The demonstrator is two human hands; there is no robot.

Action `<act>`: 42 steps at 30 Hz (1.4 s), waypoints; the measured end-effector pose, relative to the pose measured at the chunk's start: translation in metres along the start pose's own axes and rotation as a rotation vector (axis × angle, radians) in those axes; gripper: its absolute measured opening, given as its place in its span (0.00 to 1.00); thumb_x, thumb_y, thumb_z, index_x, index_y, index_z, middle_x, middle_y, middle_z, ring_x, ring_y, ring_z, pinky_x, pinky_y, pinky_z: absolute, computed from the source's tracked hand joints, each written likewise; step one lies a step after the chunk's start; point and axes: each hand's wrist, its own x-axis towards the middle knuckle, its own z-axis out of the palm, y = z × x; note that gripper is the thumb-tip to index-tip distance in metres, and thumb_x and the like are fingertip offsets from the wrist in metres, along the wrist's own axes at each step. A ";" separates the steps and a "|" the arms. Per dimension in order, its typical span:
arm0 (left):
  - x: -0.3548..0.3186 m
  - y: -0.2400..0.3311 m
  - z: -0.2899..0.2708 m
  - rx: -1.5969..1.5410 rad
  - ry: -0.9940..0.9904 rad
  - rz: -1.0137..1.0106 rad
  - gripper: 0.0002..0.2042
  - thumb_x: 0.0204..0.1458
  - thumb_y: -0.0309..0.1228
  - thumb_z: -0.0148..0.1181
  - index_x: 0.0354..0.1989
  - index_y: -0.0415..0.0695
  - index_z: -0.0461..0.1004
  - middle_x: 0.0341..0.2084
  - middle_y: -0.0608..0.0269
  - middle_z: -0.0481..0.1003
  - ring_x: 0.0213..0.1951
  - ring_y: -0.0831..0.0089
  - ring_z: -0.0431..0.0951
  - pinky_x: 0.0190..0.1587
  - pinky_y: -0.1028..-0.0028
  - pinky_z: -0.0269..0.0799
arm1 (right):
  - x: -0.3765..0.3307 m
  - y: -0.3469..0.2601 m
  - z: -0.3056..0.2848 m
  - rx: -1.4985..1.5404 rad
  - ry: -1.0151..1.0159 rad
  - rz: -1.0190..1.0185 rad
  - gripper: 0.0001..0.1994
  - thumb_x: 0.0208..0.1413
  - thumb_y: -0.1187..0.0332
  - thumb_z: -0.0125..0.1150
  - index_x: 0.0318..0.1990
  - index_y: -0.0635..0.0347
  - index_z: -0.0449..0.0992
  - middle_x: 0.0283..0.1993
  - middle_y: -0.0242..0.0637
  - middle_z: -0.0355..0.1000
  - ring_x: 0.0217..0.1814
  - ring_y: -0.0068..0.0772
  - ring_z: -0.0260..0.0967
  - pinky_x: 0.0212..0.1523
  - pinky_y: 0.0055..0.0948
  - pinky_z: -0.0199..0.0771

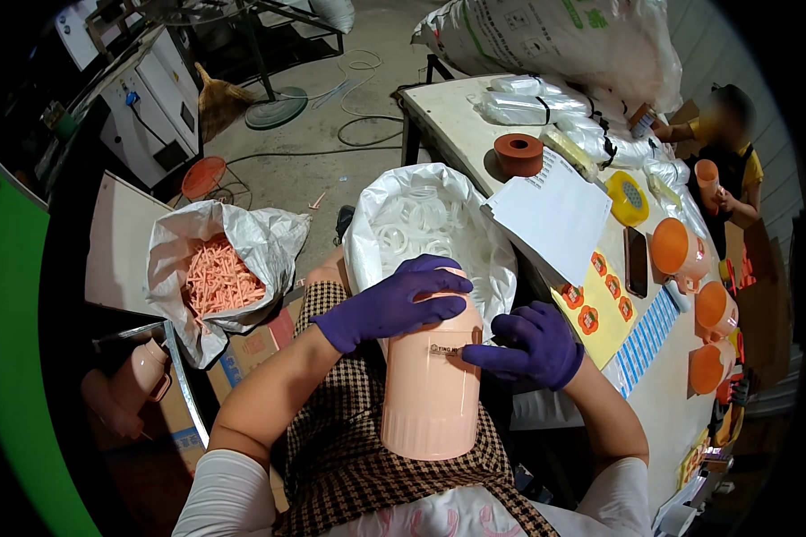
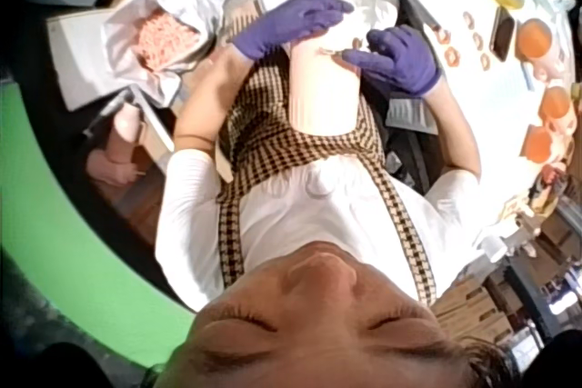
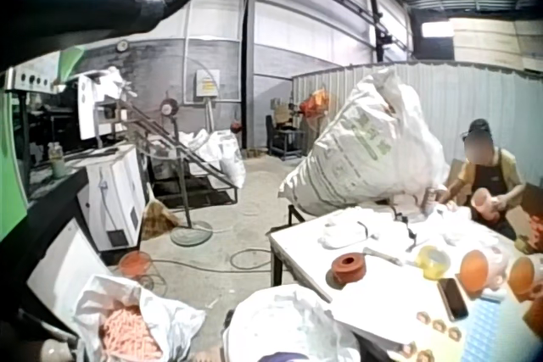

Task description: The person applies labels to plastic pitchers by hand, inserts small plastic components into the pitchers, marks a production log sheet with a pen, and places the pitchers into a machine.

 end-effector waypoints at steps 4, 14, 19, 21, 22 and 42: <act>0.001 0.006 -0.003 -0.005 -0.048 -0.042 0.26 0.54 0.40 0.65 0.61 0.45 0.72 0.63 0.50 0.64 0.66 0.55 0.61 0.69 0.60 0.53 | -0.004 0.001 0.004 0.009 -0.003 0.008 0.26 0.48 0.59 0.67 0.57 0.21 0.76 0.35 0.25 0.70 0.25 0.27 0.64 0.26 0.27 0.63; -0.013 0.003 -0.014 0.073 -0.135 -0.036 0.42 0.41 0.42 0.76 0.66 0.44 0.65 0.65 0.51 0.61 0.70 0.55 0.54 0.71 0.59 0.51 | -0.028 -0.006 0.015 -0.209 -0.115 0.099 0.27 0.49 0.61 0.63 0.59 0.25 0.73 0.34 0.27 0.67 0.28 0.27 0.68 0.28 0.28 0.66; -0.025 0.013 -0.018 -0.008 -0.050 -0.043 0.37 0.42 0.37 0.75 0.63 0.41 0.68 0.61 0.51 0.67 0.64 0.60 0.65 0.67 0.63 0.58 | -0.079 0.049 -0.031 -0.292 -0.141 0.622 0.23 0.48 0.67 0.67 0.55 0.42 0.77 0.36 0.36 0.69 0.34 0.43 0.71 0.31 0.39 0.73; -0.031 -0.004 -0.005 -0.328 0.369 -0.323 0.22 0.48 0.33 0.70 0.51 0.37 0.76 0.47 0.57 0.76 0.50 0.68 0.75 0.55 0.68 0.69 | -0.083 0.087 -0.040 -0.417 -0.003 0.702 0.27 0.52 0.62 0.68 0.62 0.45 0.72 0.45 0.43 0.71 0.42 0.47 0.73 0.38 0.40 0.76; -0.037 -0.014 -0.007 -0.356 0.449 -0.251 0.15 0.51 0.31 0.67 0.44 0.36 0.77 0.41 0.60 0.77 0.44 0.72 0.75 0.50 0.70 0.70 | -0.077 0.094 -0.044 -0.453 0.093 0.711 0.31 0.52 0.60 0.69 0.66 0.44 0.68 0.51 0.47 0.69 0.47 0.50 0.72 0.43 0.41 0.76; -0.043 -0.048 0.060 -0.988 0.686 0.129 0.25 0.63 0.34 0.53 0.69 0.49 0.60 0.64 0.63 0.66 0.65 0.62 0.63 0.67 0.41 0.57 | -0.174 -0.077 0.075 0.711 0.542 1.232 0.26 0.55 0.71 0.65 0.62 0.64 0.70 0.61 0.44 0.73 0.61 0.33 0.71 0.63 0.34 0.68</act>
